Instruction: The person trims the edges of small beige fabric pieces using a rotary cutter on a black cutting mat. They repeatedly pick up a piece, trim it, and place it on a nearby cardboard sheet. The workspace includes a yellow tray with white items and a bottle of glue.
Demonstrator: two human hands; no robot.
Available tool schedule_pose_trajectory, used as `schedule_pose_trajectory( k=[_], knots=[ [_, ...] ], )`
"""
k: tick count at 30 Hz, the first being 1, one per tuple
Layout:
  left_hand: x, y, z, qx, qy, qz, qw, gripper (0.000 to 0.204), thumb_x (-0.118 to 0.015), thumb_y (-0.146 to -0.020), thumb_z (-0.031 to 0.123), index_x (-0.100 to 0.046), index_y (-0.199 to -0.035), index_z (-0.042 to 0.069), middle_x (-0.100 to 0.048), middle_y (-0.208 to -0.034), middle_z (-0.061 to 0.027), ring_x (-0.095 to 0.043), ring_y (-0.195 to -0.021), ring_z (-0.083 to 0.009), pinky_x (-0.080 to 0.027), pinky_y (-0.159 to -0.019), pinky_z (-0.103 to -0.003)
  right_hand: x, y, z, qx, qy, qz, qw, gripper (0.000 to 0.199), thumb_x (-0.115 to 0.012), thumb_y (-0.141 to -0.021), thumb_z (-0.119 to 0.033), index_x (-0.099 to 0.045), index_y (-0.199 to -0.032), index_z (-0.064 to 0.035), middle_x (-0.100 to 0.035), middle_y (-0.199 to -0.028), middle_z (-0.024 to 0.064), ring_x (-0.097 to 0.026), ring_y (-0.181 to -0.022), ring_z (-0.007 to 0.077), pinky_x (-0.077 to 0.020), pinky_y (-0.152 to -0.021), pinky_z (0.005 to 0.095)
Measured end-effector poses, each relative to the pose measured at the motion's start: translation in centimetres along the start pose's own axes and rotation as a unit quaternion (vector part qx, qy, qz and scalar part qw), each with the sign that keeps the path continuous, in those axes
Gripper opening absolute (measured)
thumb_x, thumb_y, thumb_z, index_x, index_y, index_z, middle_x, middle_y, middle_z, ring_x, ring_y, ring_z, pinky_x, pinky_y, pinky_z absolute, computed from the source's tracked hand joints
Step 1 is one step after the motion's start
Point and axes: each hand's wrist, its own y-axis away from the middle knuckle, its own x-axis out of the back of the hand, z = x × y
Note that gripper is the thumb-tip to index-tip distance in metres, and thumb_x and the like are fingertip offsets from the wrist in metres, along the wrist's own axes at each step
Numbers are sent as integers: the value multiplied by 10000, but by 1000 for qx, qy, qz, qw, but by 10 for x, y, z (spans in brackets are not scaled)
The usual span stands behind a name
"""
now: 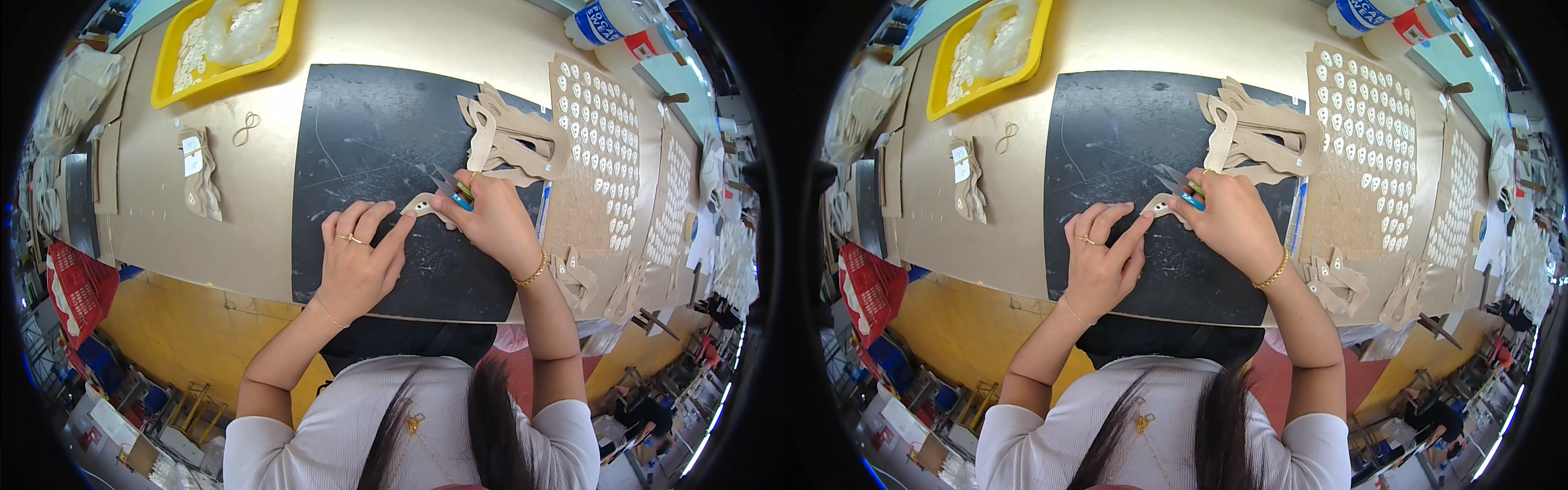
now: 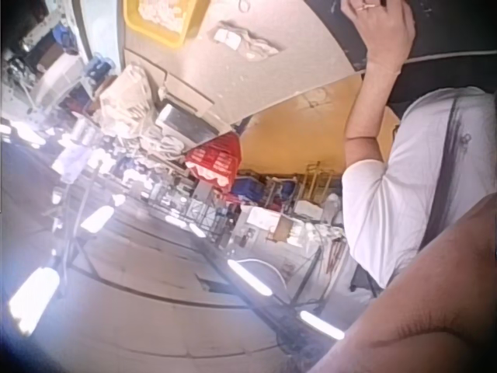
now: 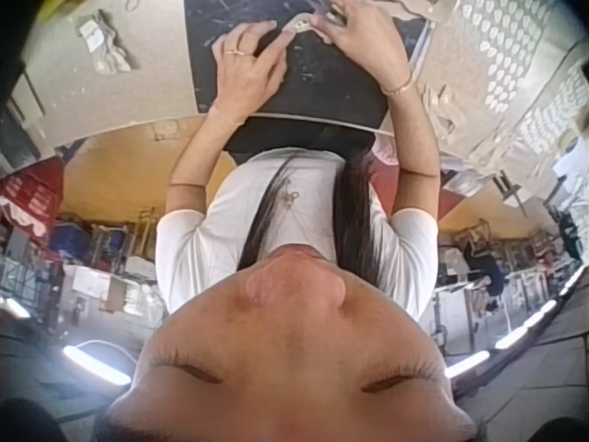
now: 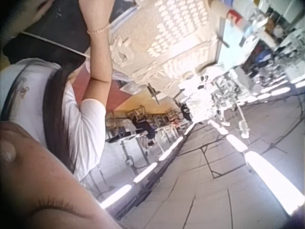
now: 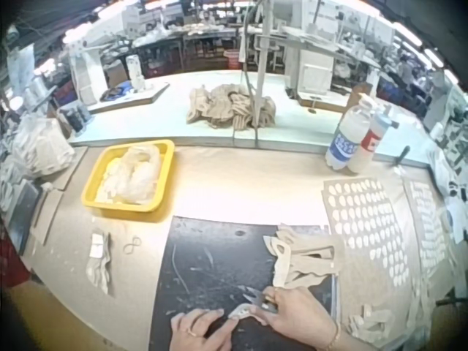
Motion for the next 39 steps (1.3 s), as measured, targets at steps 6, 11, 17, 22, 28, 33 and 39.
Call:
schedule_pose_trajectory(
  k=[6, 11, 17, 22, 28, 33, 39],
  knots=[
    [3, -5, 5, -6, -36, -8, 999, 467, -758, -759, 115, -690, -1222, 120, -578, -1262, -81, -514, -1177, -279, -380, -958, -456, 0, 0, 3, 8, 21, -4, 1000, 356, -746, -900, -298, -652, -821, 36, -643, -635, 181, -661, -636, 380, -506, -610, 411],
    [10, -15, 15, -25, -91, -28, 995, 375, -696, -806, 133, -687, -1175, 63, -602, -1208, -100, -557, -1137, -282, -424, -920, -460, 5, 3, 3, 26, 44, 15, 999, 377, -773, -871, -318, -669, -869, 45, -633, -682, 202, -655, -657, 392, -505, -624, 423],
    [10, -21, 16, -49, -94, -33, 994, 286, -629, -843, 134, -680, -1097, 12, -602, -1164, -127, -559, -1131, -294, -428, -929, -464, 8, 4, 2, 14, 79, 13, 997, 376, -779, -863, -312, -686, -911, 49, -629, -682, 196, -660, -653, 378, -507, -627, 411],
    [7, -20, 14, -62, -97, -20, 993, 254, -633, -835, 153, -672, -1043, 13, -590, -1165, -135, -550, -1139, -305, -431, -942, -464, 6, 4, 2, 3, 92, 23, 996, 387, -782, -860, -313, -689, -927, 57, -654, -716, 222, -686, -674, 373, -528, -640, 394],
    [7, -22, 10, -71, -101, -24, 992, 237, -630, -841, 169, -664, -1024, 23, -591, -1170, -133, -545, -1149, -297, -432, -948, -473, 6, 1, 0, -11, 111, 15, 994, 397, -786, -855, -310, -692, -938, 67, -669, -731, 232, -696, -685, 374, -537, -645, 396],
    [5, -19, 6, -75, -98, -20, 992, 245, -634, -844, 174, -658, -1042, 31, -586, -1179, -132, -537, -1161, -296, -427, -954, -480, 6, 1, -2, -19, 118, 18, 993, 379, -786, -856, -300, -696, -943, 59, -677, -740, 224, -703, -705, 373, -537, -653, 394],
    [8, -20, 8, -52, -95, -27, 994, 225, -677, -867, 123, -679, -1087, 74, -608, -1182, -86, -563, -1164, -265, -438, -937, -458, 6, 1, -6, -24, 122, 8, 992, 390, -793, -858, -319, -698, -952, 47, -692, -758, 206, -710, -727, 368, -539, -666, 403]
  ],
)
